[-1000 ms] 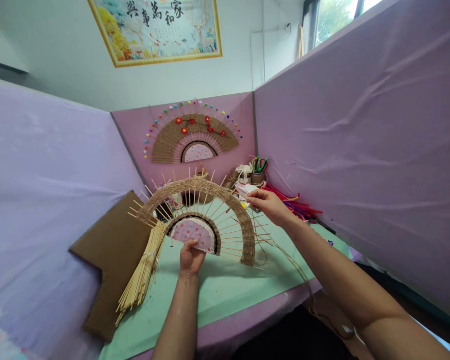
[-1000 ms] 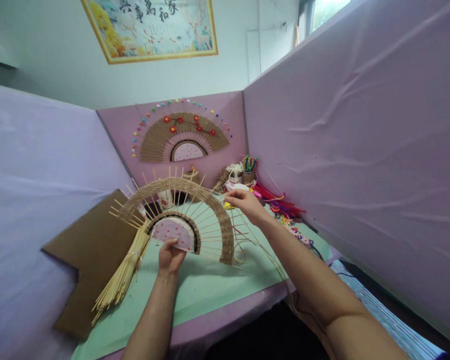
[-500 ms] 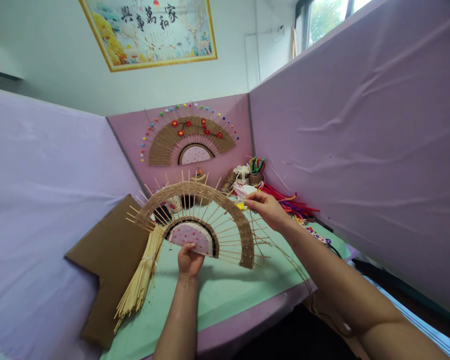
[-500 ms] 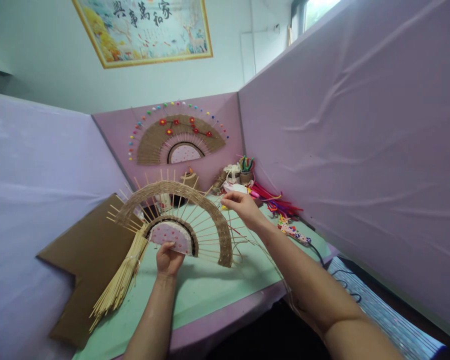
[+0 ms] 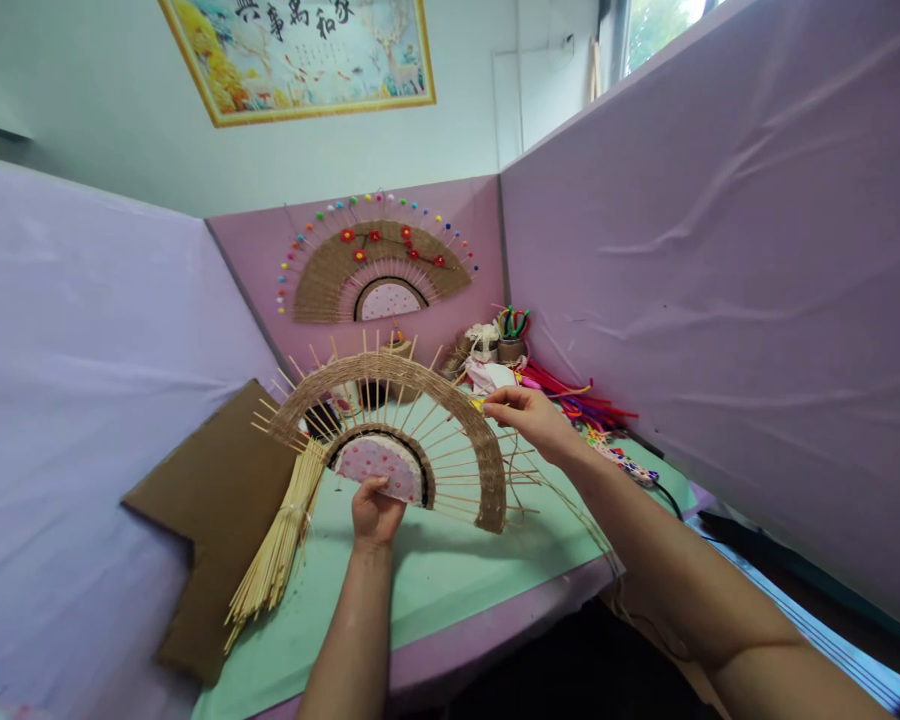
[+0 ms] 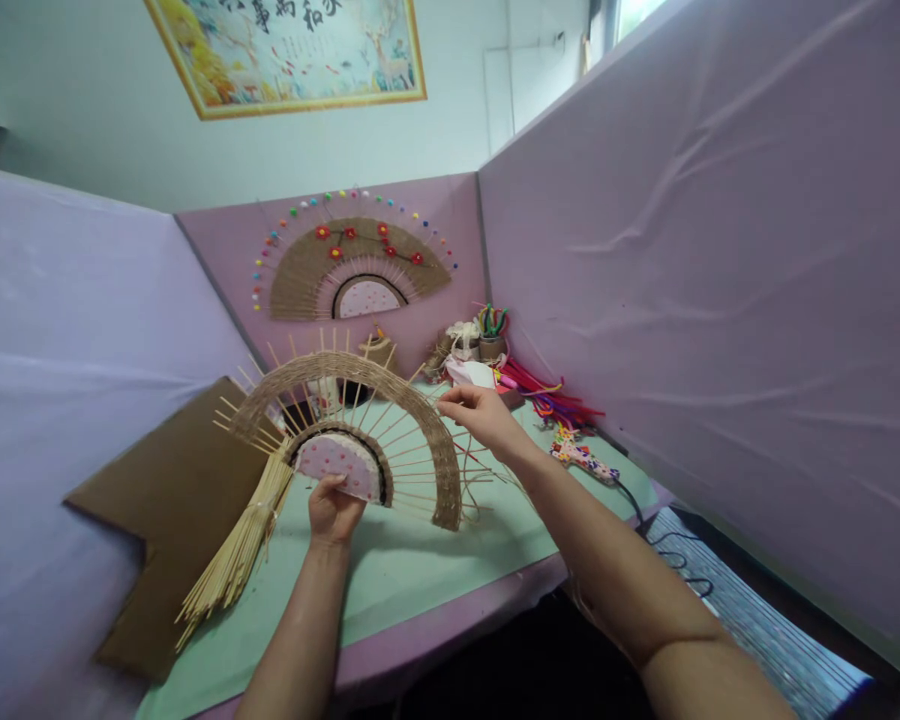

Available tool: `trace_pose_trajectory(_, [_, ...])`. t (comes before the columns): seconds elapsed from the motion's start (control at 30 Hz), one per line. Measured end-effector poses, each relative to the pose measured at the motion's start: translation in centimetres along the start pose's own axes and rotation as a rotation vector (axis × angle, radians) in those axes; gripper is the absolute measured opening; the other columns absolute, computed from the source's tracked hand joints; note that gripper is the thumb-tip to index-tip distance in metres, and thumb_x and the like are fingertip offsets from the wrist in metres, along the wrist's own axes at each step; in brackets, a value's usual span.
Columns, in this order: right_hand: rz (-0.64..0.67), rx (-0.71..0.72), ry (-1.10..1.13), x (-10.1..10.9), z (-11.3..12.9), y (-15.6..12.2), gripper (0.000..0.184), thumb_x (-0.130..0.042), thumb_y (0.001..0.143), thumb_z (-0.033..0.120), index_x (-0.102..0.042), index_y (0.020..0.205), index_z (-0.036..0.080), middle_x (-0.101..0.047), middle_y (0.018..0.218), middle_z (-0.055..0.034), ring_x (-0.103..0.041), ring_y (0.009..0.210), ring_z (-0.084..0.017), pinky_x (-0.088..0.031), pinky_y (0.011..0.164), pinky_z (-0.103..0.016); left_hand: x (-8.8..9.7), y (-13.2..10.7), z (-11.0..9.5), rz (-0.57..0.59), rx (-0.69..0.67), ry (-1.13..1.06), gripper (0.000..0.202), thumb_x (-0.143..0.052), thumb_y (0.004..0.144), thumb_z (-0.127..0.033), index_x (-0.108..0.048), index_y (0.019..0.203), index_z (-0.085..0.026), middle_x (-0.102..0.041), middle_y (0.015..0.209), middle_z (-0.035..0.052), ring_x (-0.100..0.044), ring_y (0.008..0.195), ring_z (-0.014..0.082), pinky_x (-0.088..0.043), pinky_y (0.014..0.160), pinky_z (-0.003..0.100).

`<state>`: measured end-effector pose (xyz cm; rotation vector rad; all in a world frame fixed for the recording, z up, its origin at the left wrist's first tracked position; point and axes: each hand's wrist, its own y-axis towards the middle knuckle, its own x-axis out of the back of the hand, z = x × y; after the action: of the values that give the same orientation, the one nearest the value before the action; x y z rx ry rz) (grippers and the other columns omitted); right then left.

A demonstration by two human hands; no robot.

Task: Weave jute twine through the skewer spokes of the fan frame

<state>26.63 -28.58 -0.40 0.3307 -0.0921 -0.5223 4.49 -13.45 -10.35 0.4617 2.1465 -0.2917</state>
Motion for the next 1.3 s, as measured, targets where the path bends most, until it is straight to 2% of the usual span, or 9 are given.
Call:
trace_pose_trajectory(0.17, [-0.011,-0.027,0.020,0.1,-0.1,0.0,0.027,-0.073,0.064,0.043,-0.066,0.070,0.018,-0.061,0.065,0.0013,-0.047,0.060,-0.011,-0.038,0.060,-0.028,-0.4,-0.2,-0.1,-0.022,0.014,-0.008,0.055,-0.055,0.057,0.000,-0.068,0.106,-0.022,-0.076,0.087,0.0003,-0.071,0.081,0.0179,-0.052,0.078,0.028])
trace_pose_trajectory(0.37, [0.011,-0.087,-0.010,0.1,0.0,0.0,0.025,-0.074,0.063,0.041,-0.068,0.071,0.018,-0.065,0.069,-0.0010,-0.052,0.062,-0.012,-0.041,0.060,-0.027,-0.7,-0.3,-0.1,-0.041,-0.001,-0.035,0.048,-0.054,0.057,0.002,-0.068,0.096,-0.021,-0.075,0.082,-0.0020,-0.069,0.075,0.0149,-0.053,0.079,0.028])
trace_pose_trajectory(0.53, [0.015,-0.143,0.081,1.0,0.3,-0.3,0.036,-0.070,0.071,0.050,-0.069,0.088,0.019,-0.071,0.079,-0.0048,-0.060,0.069,-0.015,-0.046,0.065,-0.028,-0.9,-0.4,-0.1,-0.028,-0.005,-0.016,0.042,-0.055,0.058,0.000,-0.067,0.092,-0.020,-0.074,0.081,-0.0008,-0.069,0.077,0.0157,-0.053,0.081,0.030])
trace_pose_trajectory(0.63, [0.013,-0.105,0.109,1.6,0.1,-0.8,0.039,-0.077,0.066,0.044,-0.066,0.094,0.019,-0.072,0.083,-0.0043,-0.063,0.075,-0.016,-0.048,0.072,-0.030,-0.9,-0.4,0.0,-0.029,-0.004,0.012,0.042,-0.054,0.059,-0.001,-0.067,0.093,-0.020,-0.073,0.080,-0.0005,-0.069,0.077,0.0155,-0.052,0.084,0.030])
trace_pose_trajectory(0.77, [-0.028,-0.041,0.076,1.9,-0.6,-1.5,0.037,-0.082,0.057,0.034,-0.065,0.087,0.019,-0.070,0.080,-0.0022,-0.062,0.076,-0.016,-0.047,0.076,-0.032,-1.1,-0.5,0.0,-0.035,-0.012,0.016,0.048,-0.054,0.059,-0.001,-0.067,0.100,-0.022,-0.074,0.080,-0.0006,-0.069,0.077,0.0154,-0.052,0.082,0.029])
trace_pose_trajectory(0.87, [-0.072,-0.016,0.011,1.9,-1.1,-1.7,0.027,-0.077,0.061,0.035,-0.068,0.080,0.018,-0.070,0.078,-0.0024,-0.061,0.075,-0.016,-0.046,0.076,-0.033,-1.3,-0.6,0.0,-0.037,-0.007,0.004,0.049,-0.054,0.059,0.000,-0.067,0.101,-0.022,-0.074,0.082,-0.0006,-0.069,0.076,0.0152,-0.053,0.082,0.029])
trace_pose_trajectory(1.0, [-0.030,0.012,-0.102,1.7,-0.9,-2.0,0.019,-0.070,0.067,0.034,-0.073,0.078,0.018,-0.072,0.083,-0.0037,-0.061,0.081,-0.019,-0.045,0.079,-0.034,-1.7,-0.9,-0.1,-0.060,0.007,-0.015,0.047,-0.053,0.059,0.002,-0.067,0.098,-0.021,-0.075,0.083,-0.0007,-0.070,0.076,0.0151,-0.054,0.081,0.030])
trace_pose_trajectory(1.13, [0.026,-0.001,-0.167,1.5,-0.4,-2.2,0.019,-0.067,0.070,0.033,-0.075,0.079,0.018,-0.073,0.085,-0.0044,-0.063,0.085,-0.020,-0.045,0.083,-0.034,-1.9,-0.9,-0.1,-0.066,0.011,-0.025,0.046,-0.053,0.059,0.002,-0.066,0.097,-0.021,-0.074,0.081,-0.0004,-0.070,0.077,0.0156,-0.054,0.080,0.029])
trace_pose_trajectory(1.3, [0.013,-0.024,-0.163,1.6,-0.4,-2.5,0.023,-0.065,0.071,0.035,-0.077,0.083,0.020,-0.074,0.088,-0.0048,-0.063,0.088,-0.021,-0.044,0.085,-0.035,-1.8,-0.8,0.0,-0.040,0.002,-0.020,0.045,-0.054,0.058,0.001,-0.066,0.096,-0.021,-0.074,0.083,-0.0011,-0.070,0.078,0.0158,-0.053,0.080,0.029])
